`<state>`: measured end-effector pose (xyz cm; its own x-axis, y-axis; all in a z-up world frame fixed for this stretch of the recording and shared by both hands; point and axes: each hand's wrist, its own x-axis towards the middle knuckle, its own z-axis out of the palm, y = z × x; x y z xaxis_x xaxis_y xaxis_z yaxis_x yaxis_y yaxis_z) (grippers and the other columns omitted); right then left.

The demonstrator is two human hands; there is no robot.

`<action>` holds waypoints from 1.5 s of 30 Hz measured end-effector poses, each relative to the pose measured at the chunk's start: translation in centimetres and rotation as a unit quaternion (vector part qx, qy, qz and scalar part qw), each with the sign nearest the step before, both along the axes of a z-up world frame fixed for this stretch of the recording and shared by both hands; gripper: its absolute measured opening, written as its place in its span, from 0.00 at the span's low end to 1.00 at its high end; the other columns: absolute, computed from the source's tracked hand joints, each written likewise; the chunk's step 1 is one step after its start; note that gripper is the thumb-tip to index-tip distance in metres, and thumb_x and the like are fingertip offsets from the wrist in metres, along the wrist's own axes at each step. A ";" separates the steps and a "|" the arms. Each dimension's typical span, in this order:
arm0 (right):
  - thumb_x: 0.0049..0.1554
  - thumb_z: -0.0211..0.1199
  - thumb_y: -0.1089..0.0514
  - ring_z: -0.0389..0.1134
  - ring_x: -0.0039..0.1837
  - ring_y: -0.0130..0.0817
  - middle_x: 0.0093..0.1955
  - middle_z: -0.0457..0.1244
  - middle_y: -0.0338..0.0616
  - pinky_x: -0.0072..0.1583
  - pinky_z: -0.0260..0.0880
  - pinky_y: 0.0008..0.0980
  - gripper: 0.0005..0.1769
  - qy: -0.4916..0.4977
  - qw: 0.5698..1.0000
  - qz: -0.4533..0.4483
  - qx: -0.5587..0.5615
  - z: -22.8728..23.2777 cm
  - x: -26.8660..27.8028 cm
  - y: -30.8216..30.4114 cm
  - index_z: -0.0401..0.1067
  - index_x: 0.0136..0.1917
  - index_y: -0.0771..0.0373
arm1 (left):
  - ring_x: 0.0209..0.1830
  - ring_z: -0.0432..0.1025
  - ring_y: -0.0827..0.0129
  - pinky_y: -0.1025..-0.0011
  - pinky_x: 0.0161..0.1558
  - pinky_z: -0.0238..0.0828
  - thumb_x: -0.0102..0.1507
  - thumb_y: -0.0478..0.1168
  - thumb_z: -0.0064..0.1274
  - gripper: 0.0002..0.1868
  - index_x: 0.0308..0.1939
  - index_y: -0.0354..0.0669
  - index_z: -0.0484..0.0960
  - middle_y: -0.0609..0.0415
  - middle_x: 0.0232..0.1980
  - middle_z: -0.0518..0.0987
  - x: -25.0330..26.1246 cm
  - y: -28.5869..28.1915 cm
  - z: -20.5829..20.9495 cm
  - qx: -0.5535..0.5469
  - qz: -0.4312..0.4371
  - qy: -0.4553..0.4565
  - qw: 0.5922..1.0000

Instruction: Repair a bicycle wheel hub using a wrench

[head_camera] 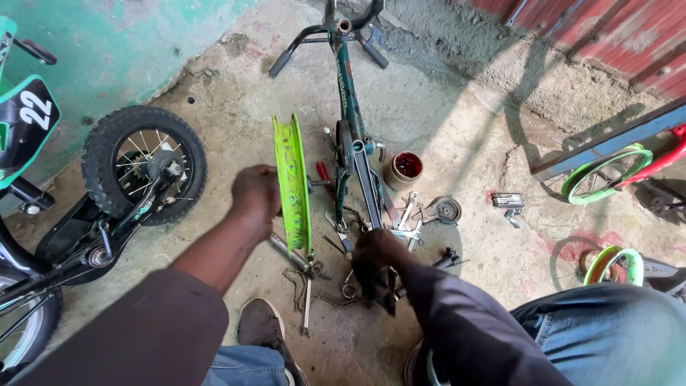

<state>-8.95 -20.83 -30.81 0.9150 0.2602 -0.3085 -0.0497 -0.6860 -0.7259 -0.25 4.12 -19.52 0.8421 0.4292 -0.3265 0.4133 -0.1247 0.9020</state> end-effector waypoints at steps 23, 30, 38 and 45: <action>0.60 0.60 0.61 0.71 0.44 0.50 0.43 0.64 0.57 0.43 0.74 0.42 0.13 -0.193 0.958 -0.120 0.174 1.9 22.6 -6.1 0.71 0.56 0.70 | 0.25 0.74 0.62 0.70 0.24 0.70 0.61 0.36 0.55 0.03 0.35 0.42 0.82 0.46 0.30 0.78 0.0 -3.2 11.0 -0.146 0.004 -0.072 0.987; 0.62 0.59 0.68 0.74 0.45 0.38 0.46 0.69 0.56 0.42 0.73 0.25 0.09 -0.020 0.834 -0.206 0.511 16.4 18.8 -3.3 0.64 0.55 0.69 | 0.26 0.75 0.61 0.69 0.24 0.70 0.62 0.36 0.56 0.02 0.36 0.41 0.81 0.46 0.31 0.79 -0.7 -3.6 15.0 -0.215 0.014 -0.116 0.970; 0.62 0.56 0.69 0.72 0.50 0.36 0.47 0.66 0.49 0.51 0.74 0.23 0.13 0.001 0.827 -0.171 0.536 30.6 9.0 -0.1 0.70 0.60 0.71 | 0.27 0.76 0.60 0.69 0.23 0.70 0.62 0.35 0.57 0.02 0.37 0.41 0.81 0.45 0.32 0.80 -1.4 -2.9 19.3 -0.275 0.014 -0.171 0.946; 0.61 0.55 0.72 0.67 0.50 0.36 0.48 0.63 0.55 0.49 0.68 0.20 0.13 0.084 0.751 -0.141 0.639 29.5 6.3 0.2 0.70 0.59 0.70 | 0.27 0.77 0.58 0.69 0.23 0.69 0.63 0.35 0.58 0.03 0.39 0.40 0.80 0.44 0.34 0.82 -2.2 -2.9 19.7 -0.308 0.012 -0.173 0.935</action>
